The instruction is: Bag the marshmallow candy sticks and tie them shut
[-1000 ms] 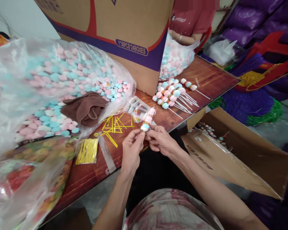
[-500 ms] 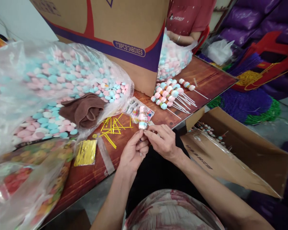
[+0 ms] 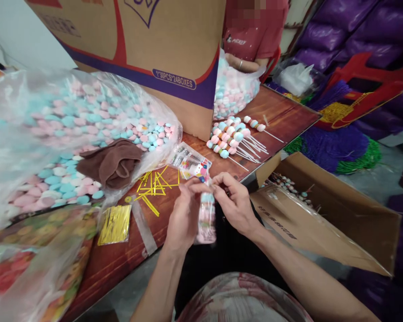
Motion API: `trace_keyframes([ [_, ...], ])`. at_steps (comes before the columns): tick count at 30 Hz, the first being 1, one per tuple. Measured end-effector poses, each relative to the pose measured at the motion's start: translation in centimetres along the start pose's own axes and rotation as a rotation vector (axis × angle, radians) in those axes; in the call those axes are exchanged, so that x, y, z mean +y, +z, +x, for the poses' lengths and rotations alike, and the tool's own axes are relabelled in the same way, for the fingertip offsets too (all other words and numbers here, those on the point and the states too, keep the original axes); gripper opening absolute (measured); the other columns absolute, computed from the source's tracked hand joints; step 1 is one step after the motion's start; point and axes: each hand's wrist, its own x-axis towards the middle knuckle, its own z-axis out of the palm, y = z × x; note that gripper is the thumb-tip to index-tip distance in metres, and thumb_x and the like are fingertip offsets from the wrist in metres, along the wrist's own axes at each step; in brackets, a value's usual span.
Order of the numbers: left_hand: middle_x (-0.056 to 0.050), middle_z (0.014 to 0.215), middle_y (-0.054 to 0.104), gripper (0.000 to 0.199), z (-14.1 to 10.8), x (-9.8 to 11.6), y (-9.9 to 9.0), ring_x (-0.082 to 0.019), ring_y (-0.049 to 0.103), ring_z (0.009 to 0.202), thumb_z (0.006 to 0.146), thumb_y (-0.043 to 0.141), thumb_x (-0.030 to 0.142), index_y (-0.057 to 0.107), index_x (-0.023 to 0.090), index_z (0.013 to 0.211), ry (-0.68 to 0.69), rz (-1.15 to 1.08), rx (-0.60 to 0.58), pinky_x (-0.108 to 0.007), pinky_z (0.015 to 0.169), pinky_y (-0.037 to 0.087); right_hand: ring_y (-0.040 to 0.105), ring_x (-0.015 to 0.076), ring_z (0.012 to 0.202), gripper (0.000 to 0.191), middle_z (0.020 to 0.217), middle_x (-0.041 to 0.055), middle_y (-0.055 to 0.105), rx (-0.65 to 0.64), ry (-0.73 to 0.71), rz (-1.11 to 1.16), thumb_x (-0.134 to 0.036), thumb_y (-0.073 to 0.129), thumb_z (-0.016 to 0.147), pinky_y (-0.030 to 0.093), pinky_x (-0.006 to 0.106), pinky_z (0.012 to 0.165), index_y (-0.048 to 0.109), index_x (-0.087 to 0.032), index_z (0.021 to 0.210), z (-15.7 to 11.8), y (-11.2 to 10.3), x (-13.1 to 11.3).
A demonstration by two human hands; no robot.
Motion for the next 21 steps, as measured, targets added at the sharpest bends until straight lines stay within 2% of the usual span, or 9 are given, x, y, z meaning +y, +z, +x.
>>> trace_keyframes([
  [2,-0.008,0.096,0.063,0.051,-0.2,0.1,-0.1,-0.021,0.055,0.106,0.087,0.053,0.062,0.072,0.019,0.068,0.093,0.235,0.046,-0.031,0.098,0.042,0.048,0.0124,0.065,0.015,0.075,-0.0004,0.053,0.002,0.022,0.019,-0.024,0.05,0.092,0.038,0.025,0.059,0.052,-0.02,0.079,0.1,-0.7,-0.6],
  [4,-0.007,0.089,0.063,0.046,-0.4,-0.3,-0.2,-0.02,0.056,0.095,0.087,0.057,0.058,0.071,0.019,0.067,0.057,0.334,0.073,-0.031,0.095,0.042,0.049,0.0133,0.067,0.014,0.075,0.0003,0.054,0.026,-0.032,-0.056,-0.022,0.05,0.092,0.039,0.027,0.063,0.054,-0.019,0.078,0.0,-1.1,-1.0],
  [6,-0.005,0.082,0.062,0.04,-0.3,-0.9,0.0,-0.018,0.056,0.084,0.086,0.062,0.054,0.071,0.018,0.069,-0.038,0.287,0.051,-0.03,0.087,0.044,0.049,0.0146,0.07,0.014,0.075,0.0012,0.056,0.048,-0.113,-0.147,-0.02,0.052,0.091,0.039,0.029,0.068,0.056,-0.019,0.077,-0.4,-1.3,-1.1],
  [8,-0.004,0.079,0.063,0.036,-0.2,-1.4,0.4,-0.016,0.054,0.079,0.084,0.067,0.049,0.07,0.016,0.068,-0.111,0.196,-0.013,-0.028,0.083,0.044,0.05,0.0157,0.071,0.016,0.075,0.0019,0.057,0.069,-0.121,-0.137,-0.019,0.053,0.09,0.04,0.031,0.071,0.058,-0.02,0.075,-1.0,-1.6,-0.9],
  [11,-0.004,0.078,0.065,0.026,0.1,-2.0,1.1,-0.015,0.055,0.079,0.08,0.073,0.039,0.073,0.015,0.069,-0.148,0.144,-0.068,-0.027,0.083,0.043,0.054,0.0165,0.072,0.017,0.077,0.0029,0.061,0.076,0.041,0.065,-0.025,0.056,0.091,0.043,0.03,0.069,0.063,-0.02,0.076,-2.2,-2.4,-0.1],
  [14,-0.004,0.08,0.068,0.014,0.1,-2.9,1.9,-0.017,0.058,0.082,0.08,0.072,0.031,0.076,0.018,0.078,-0.033,0.287,0.03,-0.028,0.082,0.044,0.048,0.0143,0.063,0.018,0.069,0.0007,0.058,0.083,0.241,0.188,-0.033,0.06,0.09,0.04,0.028,0.06,0.069,-0.02,0.081,-3.6,-3.1,1.1],
  [16,-0.003,0.078,0.067,0.009,0.1,-3.6,2.6,-0.018,0.058,0.08,0.079,0.072,0.026,0.077,0.02,0.076,0.059,0.442,0.066,-0.028,0.078,0.044,0.041,0.0119,0.057,0.018,0.062,-0.0018,0.052,0.097,0.352,0.233,-0.035,0.065,0.086,0.036,0.026,0.054,0.071,-0.019,0.081,-4.7,-3.2,1.9],
  [18,-0.003,0.073,0.067,0.009,0.3,-4.1,3.3,-0.018,0.058,0.078,0.078,0.072,0.023,0.075,0.021,0.069,0.104,0.574,0.009,-0.028,0.076,0.043,0.038,0.0106,0.056,0.018,0.061,-0.0023,0.049,0.117,0.429,0.337,-0.035,0.071,0.081,0.034,0.025,0.052,0.07,-0.018,0.076,-5.7,-2.9,2.6],
  [21,-0.004,0.073,0.069,0.016,1.5,-3.8,3.6,-0.02,0.059,0.078,0.082,0.068,0.022,0.075,0.023,0.068,0.143,0.703,-0.168,-0.031,0.079,0.042,0.037,0.0092,0.056,0.022,0.063,-0.0017,0.049,0.222,0.491,0.528,-0.036,0.076,0.077,0.033,0.024,0.051,0.068,-0.017,0.071,-6.5,-3.5,3.7],
])
